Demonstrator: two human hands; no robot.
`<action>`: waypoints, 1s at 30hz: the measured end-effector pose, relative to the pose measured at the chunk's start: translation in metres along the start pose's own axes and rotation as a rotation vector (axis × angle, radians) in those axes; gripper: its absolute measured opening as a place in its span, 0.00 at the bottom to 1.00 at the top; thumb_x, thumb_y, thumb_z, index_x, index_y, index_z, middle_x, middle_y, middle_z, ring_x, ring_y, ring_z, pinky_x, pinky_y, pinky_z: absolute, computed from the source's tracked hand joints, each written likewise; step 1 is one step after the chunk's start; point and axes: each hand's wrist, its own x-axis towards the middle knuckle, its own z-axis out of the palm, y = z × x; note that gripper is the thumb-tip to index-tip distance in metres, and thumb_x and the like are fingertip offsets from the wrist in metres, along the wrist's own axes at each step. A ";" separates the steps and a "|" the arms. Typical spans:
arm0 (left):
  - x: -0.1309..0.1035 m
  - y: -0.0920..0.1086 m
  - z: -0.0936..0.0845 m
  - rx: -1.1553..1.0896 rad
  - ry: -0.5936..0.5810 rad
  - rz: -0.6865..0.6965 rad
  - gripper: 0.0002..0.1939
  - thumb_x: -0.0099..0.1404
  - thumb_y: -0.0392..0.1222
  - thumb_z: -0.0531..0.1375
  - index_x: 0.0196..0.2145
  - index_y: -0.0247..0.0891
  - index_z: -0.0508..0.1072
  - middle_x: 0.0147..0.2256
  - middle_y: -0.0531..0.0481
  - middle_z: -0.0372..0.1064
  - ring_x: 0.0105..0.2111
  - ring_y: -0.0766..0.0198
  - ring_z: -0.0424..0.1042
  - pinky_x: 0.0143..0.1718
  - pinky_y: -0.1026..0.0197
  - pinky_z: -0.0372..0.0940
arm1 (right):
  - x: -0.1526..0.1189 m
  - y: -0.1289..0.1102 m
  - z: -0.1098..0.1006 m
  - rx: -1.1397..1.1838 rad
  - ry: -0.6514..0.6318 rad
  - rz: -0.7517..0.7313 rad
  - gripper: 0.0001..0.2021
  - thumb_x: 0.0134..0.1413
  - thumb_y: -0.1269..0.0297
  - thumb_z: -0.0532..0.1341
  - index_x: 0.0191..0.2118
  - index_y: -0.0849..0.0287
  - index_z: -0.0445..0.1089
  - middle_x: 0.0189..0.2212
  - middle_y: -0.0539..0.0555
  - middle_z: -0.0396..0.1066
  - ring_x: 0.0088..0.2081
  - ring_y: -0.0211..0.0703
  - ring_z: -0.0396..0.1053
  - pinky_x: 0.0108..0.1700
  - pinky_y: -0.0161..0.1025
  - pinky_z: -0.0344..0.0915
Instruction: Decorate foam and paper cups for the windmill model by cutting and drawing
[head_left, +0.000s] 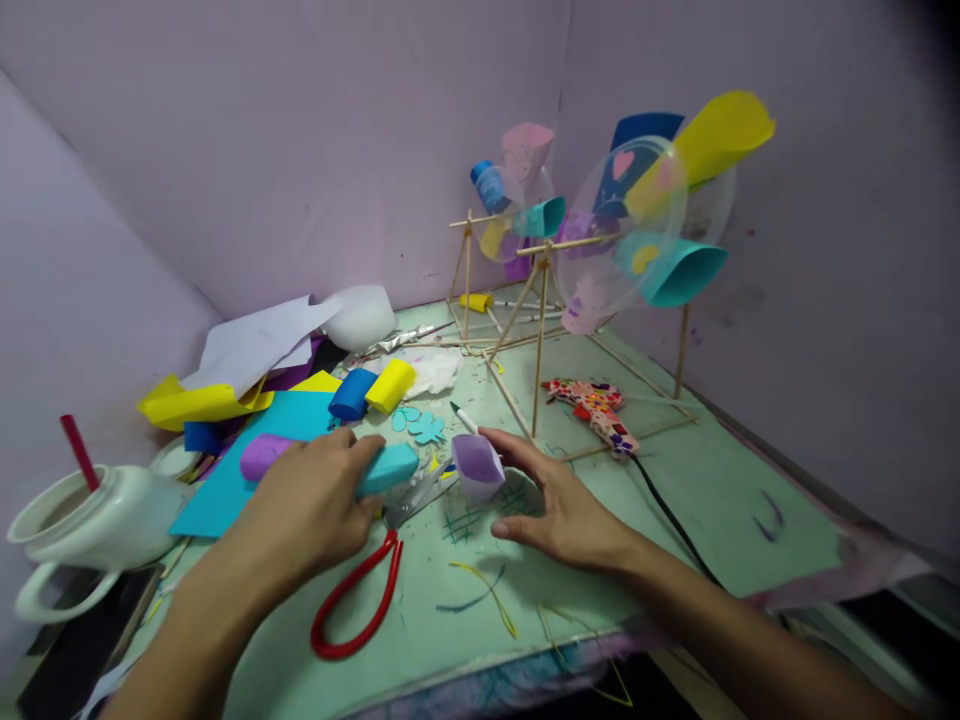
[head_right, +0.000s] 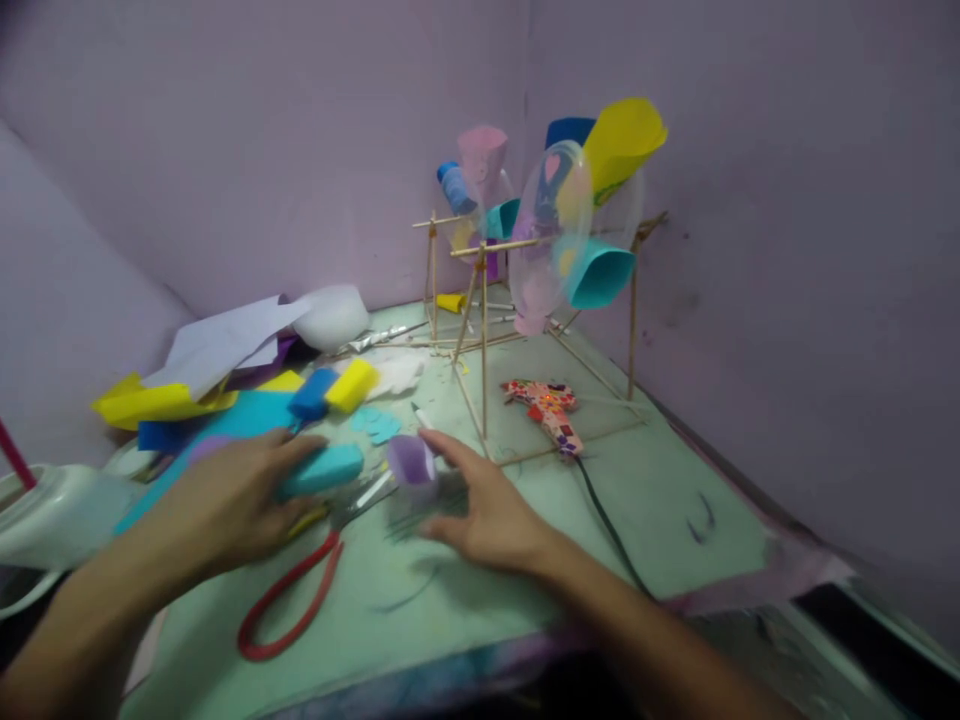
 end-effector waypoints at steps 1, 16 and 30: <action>-0.007 0.004 -0.006 -0.012 -0.037 0.033 0.18 0.56 0.46 0.55 0.44 0.41 0.72 0.38 0.42 0.71 0.36 0.50 0.71 0.36 0.53 0.61 | 0.000 0.000 -0.001 0.006 -0.006 0.007 0.41 0.38 0.70 0.69 0.61 0.55 0.55 0.60 0.60 0.58 0.59 0.53 0.59 0.60 0.53 0.54; -0.019 0.035 0.018 -0.790 -0.042 -0.015 0.52 0.50 0.45 0.62 0.65 0.49 0.34 0.63 0.40 0.48 0.35 0.59 0.71 0.37 0.54 0.68 | 0.002 0.004 0.004 -0.102 -0.003 0.028 0.37 0.39 0.70 0.68 0.59 0.60 0.59 0.54 0.63 0.65 0.50 0.53 0.66 0.50 0.50 0.65; -0.008 0.050 0.062 -1.131 0.099 -0.046 0.14 0.53 0.38 0.60 0.39 0.38 0.68 0.38 0.49 0.75 0.39 0.57 0.73 0.40 0.57 0.68 | 0.001 0.001 0.010 -0.269 0.014 -0.080 0.15 0.39 0.68 0.69 0.38 0.60 0.71 0.34 0.53 0.70 0.35 0.44 0.68 0.37 0.38 0.63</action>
